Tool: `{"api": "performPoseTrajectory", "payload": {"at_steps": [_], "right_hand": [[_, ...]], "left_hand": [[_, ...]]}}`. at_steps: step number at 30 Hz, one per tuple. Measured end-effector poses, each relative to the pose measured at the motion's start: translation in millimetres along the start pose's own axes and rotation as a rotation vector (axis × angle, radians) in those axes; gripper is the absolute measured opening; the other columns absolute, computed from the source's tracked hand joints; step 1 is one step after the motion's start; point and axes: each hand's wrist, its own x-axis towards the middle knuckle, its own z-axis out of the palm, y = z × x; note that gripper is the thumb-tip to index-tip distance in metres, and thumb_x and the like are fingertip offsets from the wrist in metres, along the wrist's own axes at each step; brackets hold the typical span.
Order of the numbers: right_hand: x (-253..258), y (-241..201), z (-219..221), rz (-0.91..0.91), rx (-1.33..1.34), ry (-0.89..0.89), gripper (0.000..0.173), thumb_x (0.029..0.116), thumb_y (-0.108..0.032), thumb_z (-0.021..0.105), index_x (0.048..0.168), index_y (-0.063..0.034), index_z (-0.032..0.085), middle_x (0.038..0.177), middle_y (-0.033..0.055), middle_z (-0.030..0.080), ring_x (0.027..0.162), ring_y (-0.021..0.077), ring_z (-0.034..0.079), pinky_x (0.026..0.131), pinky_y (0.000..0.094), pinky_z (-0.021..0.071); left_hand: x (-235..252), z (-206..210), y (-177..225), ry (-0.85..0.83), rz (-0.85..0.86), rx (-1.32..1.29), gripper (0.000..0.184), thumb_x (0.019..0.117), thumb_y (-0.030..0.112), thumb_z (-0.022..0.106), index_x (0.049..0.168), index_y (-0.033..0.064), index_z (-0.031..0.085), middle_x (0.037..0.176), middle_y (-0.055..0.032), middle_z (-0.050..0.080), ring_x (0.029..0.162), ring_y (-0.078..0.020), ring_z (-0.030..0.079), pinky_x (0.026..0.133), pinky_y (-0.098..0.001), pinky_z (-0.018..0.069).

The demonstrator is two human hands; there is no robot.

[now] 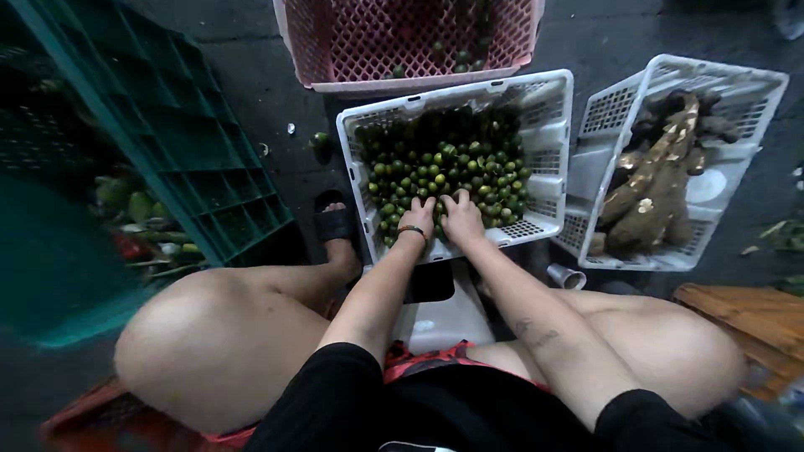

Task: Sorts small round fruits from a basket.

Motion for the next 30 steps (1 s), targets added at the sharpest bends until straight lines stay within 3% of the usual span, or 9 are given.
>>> {"api": "performPoseTrajectory", "payload": {"at_steps": [7,11,16,17,19,21,24,26,30], "right_hand": [[7,27,0,-0.117,0.075,-0.01,0.04,0.0985,-0.011,0.066,0.138,-0.0166,0.063,0.144,0.0183,0.054,0.128,0.0406,0.057,0.102,0.0554,0.0529],[12,29,-5,-0.146,0.074,-0.041,0.045,0.0941,-0.004,0.066,0.136,-0.0181,0.064,0.144,0.0163,0.055,0.126,0.0402,0.058,0.101,0.0559,0.0529],[1,30,-15,-0.213,-0.053,0.037,0.037,0.0934,-0.015,0.073,0.13,-0.0204,0.069,0.143,0.0118,0.058,0.129,0.04,0.055,0.1,0.0586,0.0501],[-2,30,-17,-0.238,-0.023,0.045,0.035,0.0926,-0.017,0.075,0.127,-0.0183,0.07,0.142,0.0125,0.058,0.129,0.04,0.054,0.102,0.0592,0.0487],[-11,29,-21,-0.286,0.06,0.038,0.032,0.0943,-0.017,0.073,0.126,-0.0167,0.07,0.135,0.0125,0.063,0.124,0.0372,0.058,0.102,0.0576,0.0497],[-19,22,-26,-0.327,0.118,0.043,0.031,0.0963,-0.015,0.069,0.127,-0.0161,0.07,0.124,0.0122,0.069,0.116,0.0327,0.066,0.1,0.0537,0.0544],[-33,8,-43,-0.338,0.219,0.043,0.036,0.0949,-0.015,0.07,0.13,-0.0143,0.069,0.119,0.0136,0.067,0.106,0.0313,0.068,0.092,0.0524,0.0577],[-36,9,-57,-0.309,0.388,0.052,0.045,0.0952,-0.025,0.074,0.138,-0.0131,0.064,0.119,0.0126,0.067,0.103,0.026,0.068,0.092,0.0469,0.0579],[-26,36,-75,-0.007,0.733,0.178,0.043,0.1031,-0.035,0.062,0.14,-0.0118,0.061,0.126,0.0121,0.069,0.106,0.0226,0.071,0.095,0.0454,0.0584]], "left_hand": [[6,-5,5,-0.056,-0.042,-0.132,0.079,0.0842,0.013,0.077,0.154,0.0297,0.043,0.159,-0.0241,0.034,0.108,-0.0455,0.067,0.087,-0.0611,0.0572],[10,-6,1,-0.066,-0.058,-0.408,0.068,0.0815,0.017,0.083,0.143,0.025,0.055,0.145,-0.0243,0.05,0.122,-0.0414,0.06,0.096,-0.0599,0.0538],[11,-4,-13,-0.085,0.042,-0.593,0.06,0.085,0.018,0.084,0.139,0.0174,0.059,0.139,-0.0205,0.059,0.124,-0.0376,0.061,0.102,-0.058,0.0516],[8,-7,-18,-0.133,0.057,-0.691,0.06,0.0852,0.015,0.084,0.139,0.0152,0.058,0.138,-0.0203,0.059,0.12,-0.036,0.063,0.1,-0.0561,0.0531],[-1,-10,-26,-0.26,0.071,-0.9,0.057,0.0877,0.012,0.082,0.139,0.0131,0.057,0.124,-0.0188,0.065,0.096,-0.0287,0.07,0.083,-0.0463,0.0601],[-10,-16,-28,-0.431,0.094,-1.109,0.053,0.0972,0.011,0.069,0.146,0.0129,0.048,0.112,-0.0179,0.066,0.08,-0.0243,0.068,0.068,-0.0387,0.0589],[-21,-21,-30,-0.541,0.112,-1.299,0.04,0.1061,0.025,0.05,0.145,0.0185,0.048,0.11,-0.0145,0.07,0.084,-0.0238,0.07,0.062,-0.0357,0.0574],[-25,-29,-31,-0.557,0.113,-1.392,0.036,0.1087,0.036,0.043,0.138,0.0207,0.055,0.111,-0.012,0.071,0.086,-0.0241,0.071,0.06,-0.0351,0.0569],[-28,-47,-35,-0.583,0.071,-1.629,0.048,0.1086,0.051,0.032,0.134,0.0223,0.06,0.107,-0.0122,0.071,0.079,-0.0254,0.071,0.056,-0.0351,0.0582]]}}
